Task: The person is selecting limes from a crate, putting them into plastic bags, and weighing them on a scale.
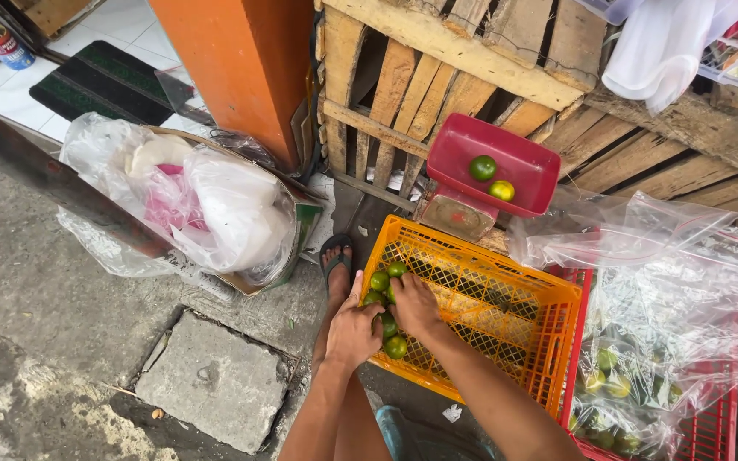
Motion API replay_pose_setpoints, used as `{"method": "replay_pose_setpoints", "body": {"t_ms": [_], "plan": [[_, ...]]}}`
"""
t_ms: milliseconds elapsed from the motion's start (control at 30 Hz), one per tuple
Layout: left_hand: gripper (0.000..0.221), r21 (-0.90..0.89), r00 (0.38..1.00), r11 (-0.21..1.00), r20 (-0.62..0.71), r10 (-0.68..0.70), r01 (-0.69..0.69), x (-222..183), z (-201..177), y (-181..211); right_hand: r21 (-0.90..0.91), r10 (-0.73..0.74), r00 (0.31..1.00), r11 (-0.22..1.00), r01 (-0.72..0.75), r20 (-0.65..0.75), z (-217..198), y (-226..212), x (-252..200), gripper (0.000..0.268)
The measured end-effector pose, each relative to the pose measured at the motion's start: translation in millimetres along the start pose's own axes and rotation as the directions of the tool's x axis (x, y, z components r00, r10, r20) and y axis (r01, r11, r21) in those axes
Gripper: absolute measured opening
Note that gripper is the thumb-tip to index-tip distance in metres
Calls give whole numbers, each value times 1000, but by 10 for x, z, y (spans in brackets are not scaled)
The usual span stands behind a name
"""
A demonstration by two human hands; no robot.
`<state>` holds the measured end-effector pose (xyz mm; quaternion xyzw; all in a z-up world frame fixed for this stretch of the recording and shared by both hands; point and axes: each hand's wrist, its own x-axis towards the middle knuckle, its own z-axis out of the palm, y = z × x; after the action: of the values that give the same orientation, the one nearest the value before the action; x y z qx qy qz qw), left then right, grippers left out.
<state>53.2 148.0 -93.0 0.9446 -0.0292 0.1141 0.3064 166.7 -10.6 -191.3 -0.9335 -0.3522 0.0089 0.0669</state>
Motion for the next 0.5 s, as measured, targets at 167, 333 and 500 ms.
{"method": "replay_pose_setpoints", "body": {"t_ms": [167,333,500], "plan": [[21,-4,998,1000,50,-30,30,6,-138,81,342,199,973,912,-227,116,-591,-25,87,55],[21,8,997,999,60,-41,41,9,-163,78,743,565,823,573,-344,-55,-1648,359,200,63],[20,27,998,999,59,-24,22,45,-253,137,243,141,624,967,81,-769,-2183,1598,527,51]]}}
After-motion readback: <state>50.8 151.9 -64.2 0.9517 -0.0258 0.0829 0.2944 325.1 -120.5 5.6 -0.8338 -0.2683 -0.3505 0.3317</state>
